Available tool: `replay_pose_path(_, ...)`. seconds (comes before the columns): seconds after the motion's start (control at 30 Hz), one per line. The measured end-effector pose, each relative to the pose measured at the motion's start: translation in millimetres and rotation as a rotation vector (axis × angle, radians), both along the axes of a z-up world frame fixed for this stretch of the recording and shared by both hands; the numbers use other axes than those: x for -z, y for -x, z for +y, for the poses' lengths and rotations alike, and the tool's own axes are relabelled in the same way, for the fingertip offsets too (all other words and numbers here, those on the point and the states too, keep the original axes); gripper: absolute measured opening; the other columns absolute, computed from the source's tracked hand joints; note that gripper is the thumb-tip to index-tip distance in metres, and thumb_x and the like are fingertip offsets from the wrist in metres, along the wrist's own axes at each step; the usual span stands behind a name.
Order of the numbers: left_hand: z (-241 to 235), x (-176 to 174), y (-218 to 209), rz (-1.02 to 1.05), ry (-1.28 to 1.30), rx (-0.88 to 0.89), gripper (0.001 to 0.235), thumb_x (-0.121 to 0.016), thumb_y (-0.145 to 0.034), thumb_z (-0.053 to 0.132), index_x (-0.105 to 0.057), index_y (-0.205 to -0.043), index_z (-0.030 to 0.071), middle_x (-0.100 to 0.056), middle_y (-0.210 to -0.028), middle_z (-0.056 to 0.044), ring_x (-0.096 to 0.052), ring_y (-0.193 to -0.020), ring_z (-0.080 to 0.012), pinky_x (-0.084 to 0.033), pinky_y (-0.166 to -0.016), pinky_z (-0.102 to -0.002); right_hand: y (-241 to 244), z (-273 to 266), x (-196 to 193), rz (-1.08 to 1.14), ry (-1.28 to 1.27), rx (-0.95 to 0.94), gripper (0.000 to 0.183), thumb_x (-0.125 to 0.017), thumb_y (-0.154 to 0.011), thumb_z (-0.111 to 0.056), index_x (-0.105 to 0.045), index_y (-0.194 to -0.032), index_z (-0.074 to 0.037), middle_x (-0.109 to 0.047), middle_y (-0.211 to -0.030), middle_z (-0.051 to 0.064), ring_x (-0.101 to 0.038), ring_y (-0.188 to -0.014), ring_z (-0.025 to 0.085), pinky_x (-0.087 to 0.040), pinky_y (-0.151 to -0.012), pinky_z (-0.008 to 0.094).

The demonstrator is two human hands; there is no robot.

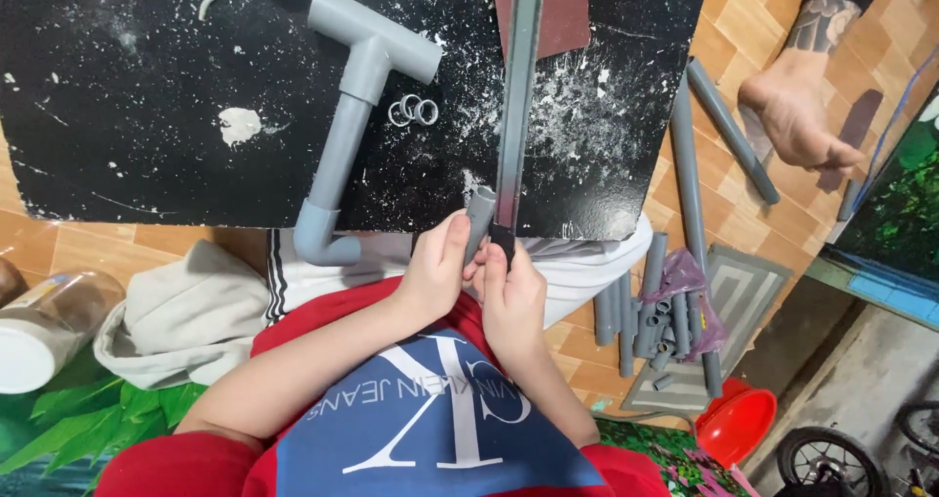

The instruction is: The person assembles gray PVC pipes and fittings on a black table. They connect a straight pipe to an elbow joint, then attach a T-joint to form a structure. The person uses sandpaper to smooth the ends of the pipes and fittings before connecting them.

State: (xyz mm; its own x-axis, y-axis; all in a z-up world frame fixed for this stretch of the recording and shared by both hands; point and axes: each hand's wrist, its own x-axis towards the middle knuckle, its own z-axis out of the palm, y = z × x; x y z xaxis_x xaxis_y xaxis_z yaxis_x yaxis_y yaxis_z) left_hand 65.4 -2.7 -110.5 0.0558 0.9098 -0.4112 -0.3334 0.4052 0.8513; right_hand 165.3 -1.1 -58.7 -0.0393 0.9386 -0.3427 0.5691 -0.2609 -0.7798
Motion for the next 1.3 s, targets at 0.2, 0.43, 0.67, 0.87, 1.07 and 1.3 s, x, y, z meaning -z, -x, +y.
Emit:
replay_pose_path(0.2, 5, -3, -2, 0.015, -0.021, 0.0, 0.049, -0.024, -0.106, 0.031, -0.056, -0.076, 0.009, -0.05, -0.043, -0.004, -0.052, -0.043, -0.0147, -0.048, -0.043, -0.027, 0, 1, -3, -0.014, -0.015, 0.012, 0.031, -0.04, -0.104, -0.016, -0.059, -0.083, -0.007, -0.058, -0.048, 0.002, -0.05, -0.043, 0.014, -0.05, -0.051, 0.027)
replay_pose_path(0.43, 9, -2, -4, -0.022, -0.017, -0.005, 0.048, -0.025, -0.107, 0.029, -0.054, -0.074, 0.01, -0.05, -0.043, -0.003, -0.052, -0.042, -0.0127, -0.048, -0.042, -0.025, -5, 4, -1, -0.006, -0.034, 0.002, 0.031, -0.04, -0.104, -0.017, -0.059, -0.082, -0.008, -0.059, -0.049, 0.002, -0.052, -0.041, 0.014, -0.05, -0.049, 0.026)
replay_pose_path(0.67, 4, 3, -8, -0.064, 0.015, -0.041, 0.048, -0.024, -0.107, 0.031, -0.056, -0.078, 0.008, -0.048, -0.044, -0.003, -0.049, -0.041, -0.0116, -0.047, -0.041, -0.024, -9, 5, 5, 0.126, 0.034, 0.025, 0.031, -0.039, -0.104, -0.014, -0.059, -0.082, -0.006, -0.057, -0.048, 0.003, -0.047, -0.04, 0.012, -0.046, -0.044, 0.025)
replay_pose_path(0.87, -3, -1, 7, 0.318, -0.208, 0.077, 0.039, -0.033, -0.103, 0.031, -0.054, -0.099, -0.001, -0.051, -0.049, -0.019, -0.055, -0.048, -0.0291, -0.05, -0.049, -0.039, -13, -11, 13, 0.096, -0.014, 0.028, 0.031, -0.04, -0.103, -0.014, -0.059, -0.081, -0.007, -0.055, -0.044, 0.001, -0.047, -0.035, 0.013, -0.045, -0.04, 0.023)
replay_pose_path(1.07, -3, -11, 12, 0.39, -0.361, 0.054, 0.044, -0.031, -0.103, 0.037, -0.057, -0.101, 0.002, -0.057, -0.048, -0.011, -0.062, -0.05, -0.0296, -0.053, -0.051, -0.035, -10, -14, 12, 0.164, -0.159, 0.037, 0.032, -0.04, -0.103, -0.017, -0.06, -0.081, -0.006, -0.053, -0.041, 0.001, -0.046, -0.033, 0.013, -0.042, -0.036, 0.024)
replay_pose_path(1.3, -5, -20, 18, 0.43, -0.402, 0.054, 0.044, -0.032, -0.102, 0.042, -0.056, -0.096, 0.007, -0.054, -0.051, -0.01, -0.06, -0.05, -0.0302, -0.051, -0.049, -0.035, -8, -20, 12, 0.207, -0.211, 0.054, 0.033, -0.04, -0.102, -0.016, -0.061, -0.08, -0.004, -0.051, -0.04, 0.001, -0.043, -0.031, 0.013, -0.041, -0.035, 0.024)
